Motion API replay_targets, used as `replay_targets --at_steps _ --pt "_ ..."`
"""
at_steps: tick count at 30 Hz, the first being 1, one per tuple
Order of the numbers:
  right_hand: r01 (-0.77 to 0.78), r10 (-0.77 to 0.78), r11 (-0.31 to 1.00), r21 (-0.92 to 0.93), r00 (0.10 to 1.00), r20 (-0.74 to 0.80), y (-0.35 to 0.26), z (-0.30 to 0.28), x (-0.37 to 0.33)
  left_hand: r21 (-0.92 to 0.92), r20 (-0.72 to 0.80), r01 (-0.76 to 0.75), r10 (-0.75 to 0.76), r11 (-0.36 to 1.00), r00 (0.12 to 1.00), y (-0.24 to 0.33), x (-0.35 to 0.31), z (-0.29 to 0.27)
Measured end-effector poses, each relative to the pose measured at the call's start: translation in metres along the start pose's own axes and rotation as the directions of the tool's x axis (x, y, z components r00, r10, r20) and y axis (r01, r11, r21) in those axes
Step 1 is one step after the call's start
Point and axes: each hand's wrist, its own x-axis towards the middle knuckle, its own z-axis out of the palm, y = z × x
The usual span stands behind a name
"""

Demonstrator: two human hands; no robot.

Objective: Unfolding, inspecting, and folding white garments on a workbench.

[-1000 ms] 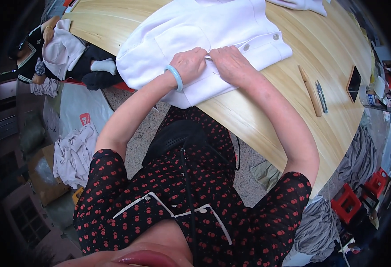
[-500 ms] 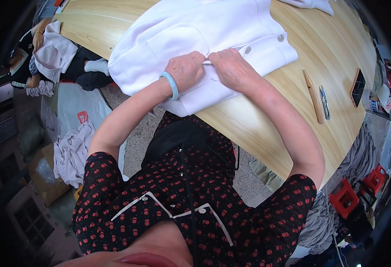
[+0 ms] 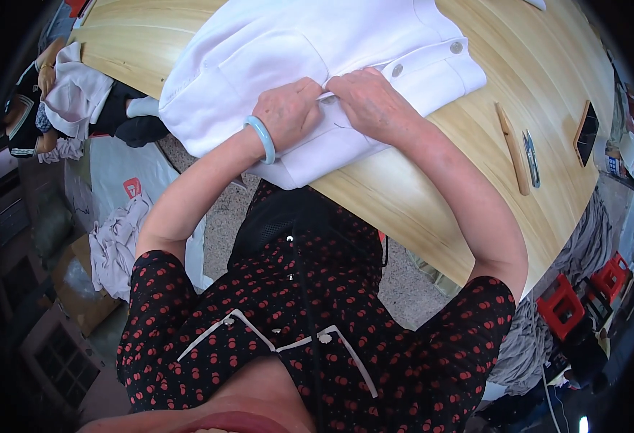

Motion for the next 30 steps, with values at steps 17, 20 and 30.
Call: replay_targets --at_steps 17,20,30 --pt "0.071 -0.081 0.992 -0.108 0.993 -0.091 -0.003 0.004 -0.005 -0.094 -0.075 0.081 -0.088 0.992 0.993 0.001 -0.001 0.002" --pt "0.112 -0.13 0.98 -0.164 0.987 -0.098 -0.002 0.005 -0.005 -0.037 -0.038 0.042 -0.043 0.998 0.998 0.0 -0.001 0.002" --pt "0.132 -0.136 0.985 -0.11 0.99 -0.027 -0.001 -0.001 -0.002 -0.095 -0.011 0.06 -0.061 0.994 0.998 -0.003 0.005 -0.002"
